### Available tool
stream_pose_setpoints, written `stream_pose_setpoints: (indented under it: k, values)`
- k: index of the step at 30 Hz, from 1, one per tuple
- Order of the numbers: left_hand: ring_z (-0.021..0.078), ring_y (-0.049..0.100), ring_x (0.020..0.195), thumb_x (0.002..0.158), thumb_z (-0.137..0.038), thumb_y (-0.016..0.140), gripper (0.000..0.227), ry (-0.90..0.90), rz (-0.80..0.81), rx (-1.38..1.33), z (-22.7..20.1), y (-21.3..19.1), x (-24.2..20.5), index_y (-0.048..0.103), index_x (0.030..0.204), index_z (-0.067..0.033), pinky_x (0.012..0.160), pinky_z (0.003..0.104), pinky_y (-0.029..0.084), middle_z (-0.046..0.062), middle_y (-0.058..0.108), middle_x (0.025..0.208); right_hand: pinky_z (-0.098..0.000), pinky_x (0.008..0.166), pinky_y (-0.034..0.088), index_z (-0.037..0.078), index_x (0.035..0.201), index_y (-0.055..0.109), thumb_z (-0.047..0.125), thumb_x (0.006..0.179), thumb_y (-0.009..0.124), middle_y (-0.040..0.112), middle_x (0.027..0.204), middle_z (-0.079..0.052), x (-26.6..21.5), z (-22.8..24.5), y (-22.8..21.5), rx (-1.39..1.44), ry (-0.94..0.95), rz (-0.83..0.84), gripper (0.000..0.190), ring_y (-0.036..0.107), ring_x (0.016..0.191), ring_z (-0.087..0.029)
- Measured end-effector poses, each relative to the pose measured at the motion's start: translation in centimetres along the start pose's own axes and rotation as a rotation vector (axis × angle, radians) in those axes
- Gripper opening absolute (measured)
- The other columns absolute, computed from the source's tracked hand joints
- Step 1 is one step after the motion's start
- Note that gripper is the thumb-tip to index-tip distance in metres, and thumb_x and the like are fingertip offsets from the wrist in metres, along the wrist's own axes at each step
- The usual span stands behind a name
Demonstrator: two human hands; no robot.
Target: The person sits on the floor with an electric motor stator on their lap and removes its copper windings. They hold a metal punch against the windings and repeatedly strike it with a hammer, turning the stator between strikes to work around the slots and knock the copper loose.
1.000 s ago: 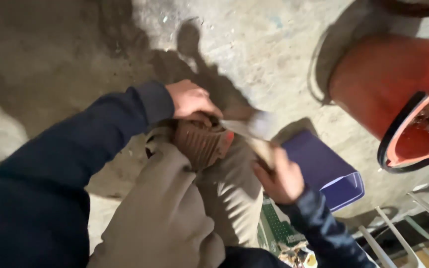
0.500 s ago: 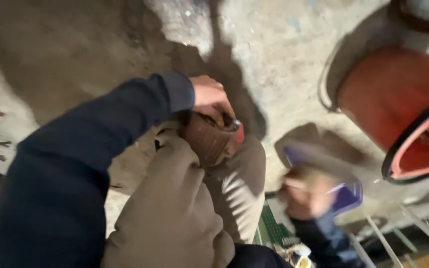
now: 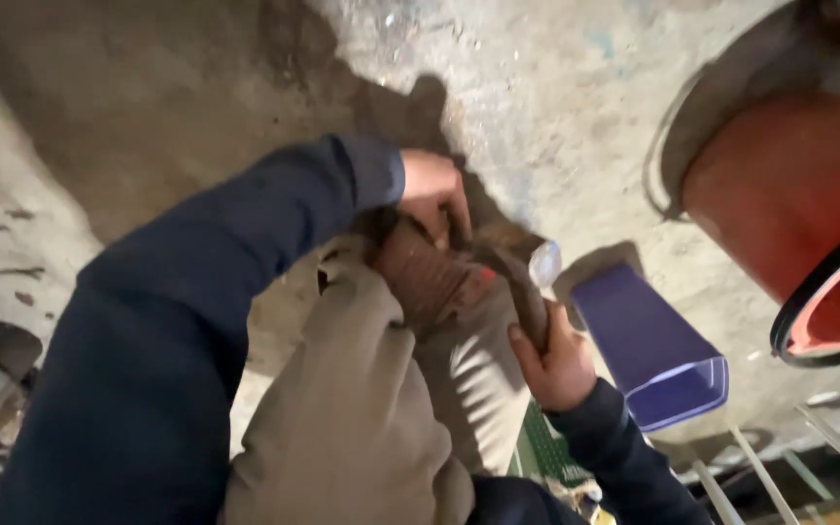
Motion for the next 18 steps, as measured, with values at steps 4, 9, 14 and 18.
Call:
stream_pose_setpoints:
  k: [4, 9, 14, 18]
  values:
    - [0.0201, 0.076, 0.096, 0.076, -0.032, 0.084, 0.045, -0.104, 0.046, -0.205, 0.5, 1.4, -0.2, 0.077, 0.118, -0.0175, 0.083, 0.036, 0.057, 0.007, 0.080, 0.110, -0.0469, 0.057, 0.056, 0.004, 0.130, 0.052, 0.026, 0.092, 0.069, 0.071, 0.078, -0.023, -0.4, 0.2, 0.1, -0.028, 0.031, -0.001, 0.047, 0.072, 0.069, -0.042]
    - [0.0085, 0.067, 0.105, 0.097, -0.018, 0.072, 0.042, 0.108, -0.069, -0.847, 4.3, 6.1, 0.9, 0.066, 0.133, 0.0034, 0.094, 0.029, 0.055, 0.005, 0.076, 0.120, -0.0462, 0.056, 0.055, 0.003, 0.125, 0.055, 0.025, 0.092, 0.071, 0.071, 0.076, -0.022, 0.7, 1.2, -1.0, -0.056, 0.010, -0.015, 0.043, 0.073, 0.068, -0.040]
    - [0.0093, 0.066, 0.101, 0.099, -0.013, 0.068, 0.040, 0.009, -0.114, -0.991, 6.4, 7.8, 1.5, 0.065, 0.133, 0.0053, 0.089, 0.029, 0.057, 0.005, 0.075, 0.115, -0.0433, 0.056, 0.055, 0.002, 0.124, 0.055, 0.023, 0.092, 0.072, 0.069, 0.074, -0.022, 1.2, 0.9, -1.4, -0.031, 0.014, -0.016, 0.042, 0.073, 0.069, -0.038]
    - [0.0099, 0.067, 0.105, 0.098, -0.014, 0.069, 0.038, 0.042, -0.142, -0.913, 5.3, 7.2, 1.0, 0.067, 0.132, 0.0039, 0.093, 0.029, 0.056, 0.006, 0.077, 0.117, -0.0393, 0.050, 0.056, 0.007, 0.124, 0.055, 0.026, 0.093, 0.071, 0.070, 0.063, -0.017, 1.0, -1.1, -2.4, -0.121, 0.207, 0.126, 0.040, 0.073, 0.054, -0.028]
Point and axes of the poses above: each hand's wrist, its own x-axis towards the middle knuckle, its own y-axis out of the palm, z = x × y, the point moved 3 cm from there along x, towards the middle knuckle
